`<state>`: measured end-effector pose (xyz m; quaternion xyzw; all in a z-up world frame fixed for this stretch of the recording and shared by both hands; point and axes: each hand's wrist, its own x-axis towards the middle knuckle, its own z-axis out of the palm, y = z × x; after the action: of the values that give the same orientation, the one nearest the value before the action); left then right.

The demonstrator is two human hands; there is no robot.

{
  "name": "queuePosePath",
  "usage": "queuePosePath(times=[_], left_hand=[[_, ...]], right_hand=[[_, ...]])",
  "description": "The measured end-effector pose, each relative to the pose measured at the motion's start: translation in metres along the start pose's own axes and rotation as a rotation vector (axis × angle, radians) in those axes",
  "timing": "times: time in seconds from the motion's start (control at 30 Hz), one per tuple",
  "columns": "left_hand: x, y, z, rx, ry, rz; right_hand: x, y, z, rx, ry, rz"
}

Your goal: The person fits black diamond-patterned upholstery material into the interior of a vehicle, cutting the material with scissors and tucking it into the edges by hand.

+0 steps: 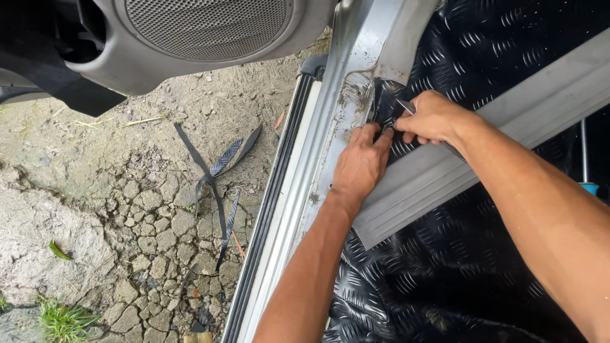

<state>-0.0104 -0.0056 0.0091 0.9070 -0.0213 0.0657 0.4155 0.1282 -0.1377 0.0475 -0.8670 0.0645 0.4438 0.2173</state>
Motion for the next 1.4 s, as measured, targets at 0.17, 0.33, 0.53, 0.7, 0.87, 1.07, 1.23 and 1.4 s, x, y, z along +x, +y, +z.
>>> queuePosePath(times=[0.17, 0.33, 0.53, 0.7, 0.87, 1.07, 1.23, 1.4], left_hand=[[-0.002, -0.002, 0.002, 0.065, -0.101, -0.010], [0.003, -0.001, -0.004, 0.135, -0.149, 0.053], [0.009, 0.001, -0.001, 0.261, -0.269, 0.098], [0.011, 0.003, 0.001, 0.172, -0.097, 0.085], [0.031, 0.004, 0.011, 0.064, 0.060, -0.087], [0.046, -0.012, 0.024, 0.245, 0.023, -0.024], [0.046, -0.016, 0.032, 0.429, -0.139, 0.062], [0.045, -0.015, 0.027, 0.297, -0.170, 0.022]], right_hand=[[0.005, 0.001, 0.005, -0.028, 0.013, 0.026], [0.014, -0.011, -0.001, -0.134, -0.037, 0.068], [0.005, -0.010, -0.002, -0.196, 0.022, 0.043], [-0.015, 0.001, 0.014, -0.037, 0.210, -0.104], [-0.018, 0.005, 0.023, 0.131, 0.286, -0.082], [-0.018, -0.002, 0.020, 0.333, 0.385, -0.071], [-0.028, -0.005, 0.019, 0.217, 0.332, -0.042], [-0.025, 0.001, 0.025, 0.279, 0.322, -0.034]])
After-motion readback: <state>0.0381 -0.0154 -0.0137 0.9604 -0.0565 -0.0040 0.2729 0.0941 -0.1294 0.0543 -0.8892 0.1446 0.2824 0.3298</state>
